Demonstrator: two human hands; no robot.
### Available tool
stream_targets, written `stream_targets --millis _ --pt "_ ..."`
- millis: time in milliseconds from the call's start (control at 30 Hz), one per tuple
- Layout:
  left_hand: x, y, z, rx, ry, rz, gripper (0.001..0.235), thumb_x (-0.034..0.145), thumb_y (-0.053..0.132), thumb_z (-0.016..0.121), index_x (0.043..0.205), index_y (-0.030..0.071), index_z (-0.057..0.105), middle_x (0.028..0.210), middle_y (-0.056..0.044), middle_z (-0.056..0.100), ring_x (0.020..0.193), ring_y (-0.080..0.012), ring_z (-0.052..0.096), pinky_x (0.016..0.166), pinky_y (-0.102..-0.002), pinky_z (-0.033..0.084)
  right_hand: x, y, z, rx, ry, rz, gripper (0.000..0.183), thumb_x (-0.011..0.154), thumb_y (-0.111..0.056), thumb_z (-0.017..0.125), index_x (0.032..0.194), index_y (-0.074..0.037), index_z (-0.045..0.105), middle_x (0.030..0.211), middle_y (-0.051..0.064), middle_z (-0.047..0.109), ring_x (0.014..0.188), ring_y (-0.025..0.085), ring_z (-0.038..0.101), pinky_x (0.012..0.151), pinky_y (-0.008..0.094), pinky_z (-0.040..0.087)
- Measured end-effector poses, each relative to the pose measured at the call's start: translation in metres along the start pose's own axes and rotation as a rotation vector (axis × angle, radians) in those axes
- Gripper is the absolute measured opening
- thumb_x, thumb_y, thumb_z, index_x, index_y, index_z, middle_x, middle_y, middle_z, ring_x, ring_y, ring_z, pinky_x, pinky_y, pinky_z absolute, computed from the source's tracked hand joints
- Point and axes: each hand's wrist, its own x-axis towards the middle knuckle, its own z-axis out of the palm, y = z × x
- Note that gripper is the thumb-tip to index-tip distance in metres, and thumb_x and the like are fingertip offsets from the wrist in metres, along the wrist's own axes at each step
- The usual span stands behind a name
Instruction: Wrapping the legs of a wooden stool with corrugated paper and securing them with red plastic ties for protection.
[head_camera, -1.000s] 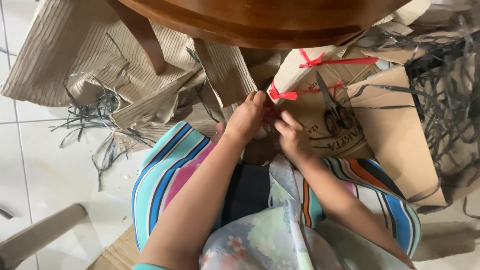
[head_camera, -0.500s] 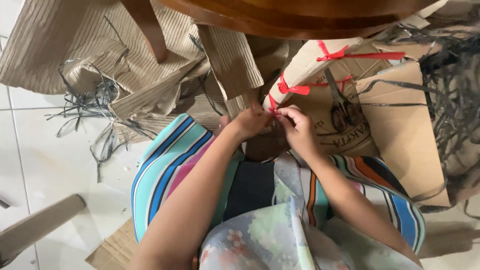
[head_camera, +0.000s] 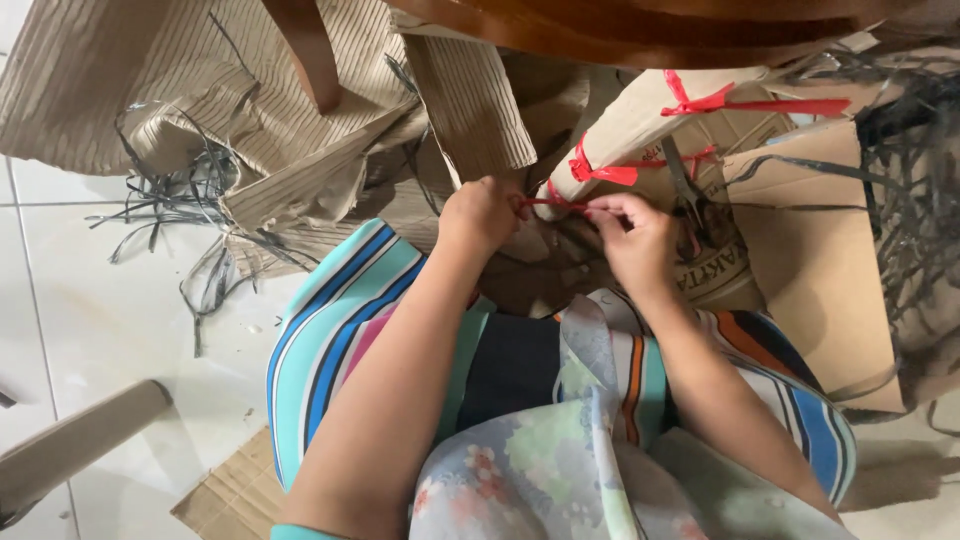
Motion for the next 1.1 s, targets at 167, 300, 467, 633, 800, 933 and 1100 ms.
stream_targets --millis 167,300,467,633,800,933,1100 --pt "-0.012 0.001 -0.019 -0.03 -0.057 0.052 0.023 0.076 0.027 0.082 0.098 0.034 0.081 0.094 -0.005 0.079 0.098 -0.0297 0.076 0.083 -0.044 0.063 0.008 0.021 -0.012 -0.075 0.071 -0.067 0.012 0.087 -0.003 0.084 0.094 -0.012 0.08 0.081 0.008 0.075 0.081 0.025 0.072 0.074 0.036 0.055" --pt "-0.003 -0.005 -0.013 -0.028 -0.078 0.018 0.019 0.073 0.031 0.083 0.088 0.042 0.079 0.089 0.002 0.078 0.095 -0.0264 0.076 0.08 -0.041 0.063 0.016 0.039 -0.01 -0.11 0.102 -0.073 0.013 0.082 -0.003 0.088 0.09 -0.005 0.079 0.08 0.014 0.072 0.083 0.034 0.072 0.072 0.043 0.055" --pt "-0.009 0.005 -0.024 0.033 -0.089 0.088 0.019 0.084 0.04 0.074 0.103 0.045 0.077 0.099 0.006 0.078 0.103 -0.0223 0.075 0.09 -0.042 0.06 0.011 0.026 -0.013 -0.071 -0.021 0.088 0.013 0.086 -0.007 0.082 0.098 -0.011 0.08 0.084 0.008 0.075 0.082 0.023 0.072 0.072 0.038 0.056" --pt "-0.016 0.023 -0.018 -0.122 -0.085 0.182 0.024 0.091 0.046 0.061 0.102 0.036 0.079 0.101 -0.002 0.079 0.105 -0.0291 0.074 0.096 -0.046 0.059 0.005 -0.007 -0.025 -0.148 -0.123 0.219 0.013 0.09 -0.018 0.08 0.101 -0.025 0.081 0.088 -0.001 0.077 0.083 0.019 0.073 0.075 0.034 0.057" --pt "-0.002 0.013 0.013 -0.407 -0.059 0.241 0.019 0.082 0.032 0.07 0.097 0.029 0.081 0.1 -0.01 0.079 0.105 -0.0398 0.072 0.094 -0.053 0.06 -0.001 -0.018 -0.027 -0.177 -0.184 0.235 0.016 0.087 -0.015 0.08 0.101 -0.023 0.082 0.084 0.003 0.077 0.081 0.022 0.074 0.071 0.035 0.058" --pt "0.011 0.011 0.041 -0.575 -0.139 0.2 0.027 0.074 0.04 0.079 0.099 0.031 0.081 0.095 -0.006 0.08 0.097 -0.0307 0.075 0.088 -0.044 0.06 -0.011 -0.002 -0.011 0.141 -0.291 0.443 0.019 0.088 -0.014 0.074 0.106 -0.014 0.081 0.091 0.006 0.079 0.074 0.011 0.07 0.066 0.028 0.056" --pt "0.023 0.012 0.075 -0.938 -0.155 -0.022 0.017 0.072 0.027 0.087 0.087 0.021 0.082 0.063 0.0 0.073 0.059 -0.0081 0.068 0.057 -0.024 0.06 -0.03 -0.008 0.016 0.649 -0.244 0.726 0.018 0.083 -0.004 0.073 0.099 0.0 0.074 0.07 0.008 0.065 0.044 0.009 0.05 0.035 0.019 0.033"
